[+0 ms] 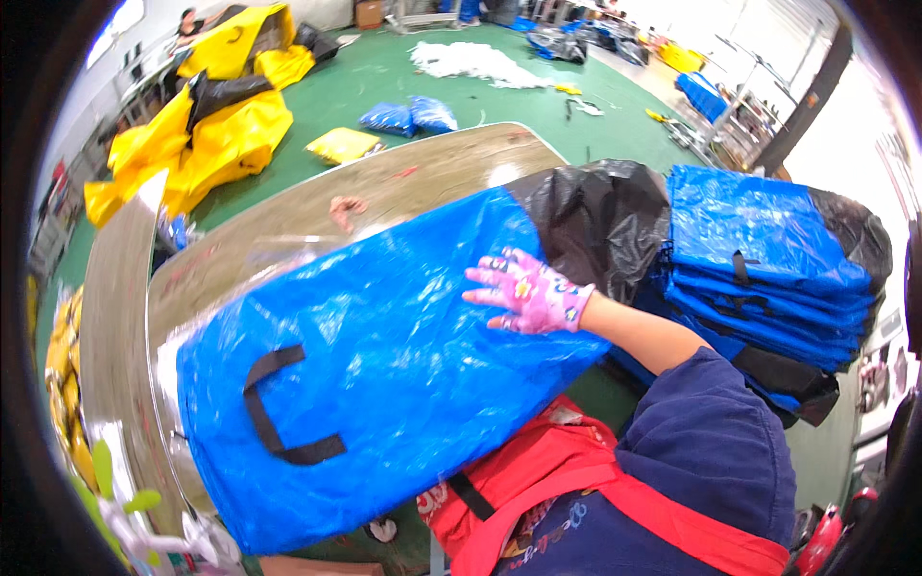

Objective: The person folds blue plastic bags and places them into clear plastic packaging bags. They repeat this process multiple times, handling the bags and packaging materials by hand on a wooden table.

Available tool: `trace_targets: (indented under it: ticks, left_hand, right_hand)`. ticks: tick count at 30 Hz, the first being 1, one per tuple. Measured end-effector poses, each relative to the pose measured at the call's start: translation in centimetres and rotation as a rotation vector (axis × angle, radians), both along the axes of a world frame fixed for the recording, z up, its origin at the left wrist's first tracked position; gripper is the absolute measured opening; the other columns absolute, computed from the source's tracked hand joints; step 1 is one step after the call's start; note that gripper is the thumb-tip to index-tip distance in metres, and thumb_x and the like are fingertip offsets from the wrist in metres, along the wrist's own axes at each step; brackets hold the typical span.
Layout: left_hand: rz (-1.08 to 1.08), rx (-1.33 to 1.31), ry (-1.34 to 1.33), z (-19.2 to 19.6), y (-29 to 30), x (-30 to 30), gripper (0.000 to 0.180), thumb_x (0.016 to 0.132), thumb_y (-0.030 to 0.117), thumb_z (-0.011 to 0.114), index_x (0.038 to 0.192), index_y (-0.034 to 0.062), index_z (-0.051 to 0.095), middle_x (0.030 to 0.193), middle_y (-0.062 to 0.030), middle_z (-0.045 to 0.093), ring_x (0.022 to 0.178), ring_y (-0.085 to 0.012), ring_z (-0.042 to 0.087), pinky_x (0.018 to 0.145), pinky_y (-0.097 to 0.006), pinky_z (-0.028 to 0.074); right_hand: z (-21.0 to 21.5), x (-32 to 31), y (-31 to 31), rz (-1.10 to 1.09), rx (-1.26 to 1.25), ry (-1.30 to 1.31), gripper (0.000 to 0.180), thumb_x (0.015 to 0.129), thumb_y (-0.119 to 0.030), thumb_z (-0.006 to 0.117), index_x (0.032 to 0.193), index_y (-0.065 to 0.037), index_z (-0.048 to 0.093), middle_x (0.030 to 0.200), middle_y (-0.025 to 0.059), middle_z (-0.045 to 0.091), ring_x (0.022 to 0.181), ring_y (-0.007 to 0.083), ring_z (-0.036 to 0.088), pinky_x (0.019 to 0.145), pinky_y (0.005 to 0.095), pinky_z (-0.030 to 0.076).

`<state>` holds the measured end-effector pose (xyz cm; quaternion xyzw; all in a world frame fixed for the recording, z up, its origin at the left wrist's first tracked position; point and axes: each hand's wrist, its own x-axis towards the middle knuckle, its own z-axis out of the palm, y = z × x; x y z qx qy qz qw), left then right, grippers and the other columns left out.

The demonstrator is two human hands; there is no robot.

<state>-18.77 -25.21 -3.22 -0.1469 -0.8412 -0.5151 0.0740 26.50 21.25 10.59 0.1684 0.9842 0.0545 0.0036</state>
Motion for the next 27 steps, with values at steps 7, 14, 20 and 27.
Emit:
trace_targets:
  ticks: [7,14,20,27]
  left_hand:
    - [-0.942,-0.916,0.592,15.2,23.8,8.6,0.071,0.087,0.044,0.055,0.146,0.0103,0.036,0.152,-0.0141,0.031,0.142,-0.0386,0.020,0.116,-0.051,0.010]
    - [-0.741,-1.119,0.478,4.1,29.5,8.5,0.075,0.083,0.040,0.060,0.148,0.0168,0.032,0.158,-0.0107,0.018,0.144,-0.0365,0.014,0.114,-0.059,0.009]
    - [-1.170,-0.658,0.761,10.9,40.7,19.4,0.058,0.087,0.034,0.062,0.136,0.0047,0.048,0.142,-0.0169,0.045,0.134,-0.0348,0.038,0.113,-0.045,0.025]
    - [-1.508,-0.704,0.821,5.3,46.2,30.2,0.061,0.083,0.048,0.061,0.136,0.0195,0.051,0.148,-0.0131,0.038,0.139,-0.0376,0.029,0.115,-0.054,0.015]
  right_hand:
    - [5.5,11.4,14.5,-0.590,0.234,-0.055,0.070,0.087,-0.067,0.042,0.140,-0.021,0.046,0.148,0.0120,0.037,0.139,0.0368,0.028,0.109,0.0629,0.013]
    - [-11.8,16.2,22.7,-0.800,0.175,-0.005,0.062,0.095,-0.057,0.032,0.147,-0.024,0.033,0.157,0.0113,0.019,0.144,0.0379,0.011,0.111,0.0652,0.003]
    - [-2.9,15.6,19.3,-0.837,-0.297,-0.072,0.073,0.090,-0.063,0.043,0.145,-0.016,0.037,0.154,0.0129,0.026,0.138,0.0381,0.031,0.112,0.0486,0.028]
    - [-1.8,19.5,1.4,-0.202,-0.067,-0.014,0.084,0.069,-0.054,0.067,0.142,-0.021,0.042,0.144,0.0100,0.043,0.133,0.0276,0.041,0.112,0.0574,0.018]
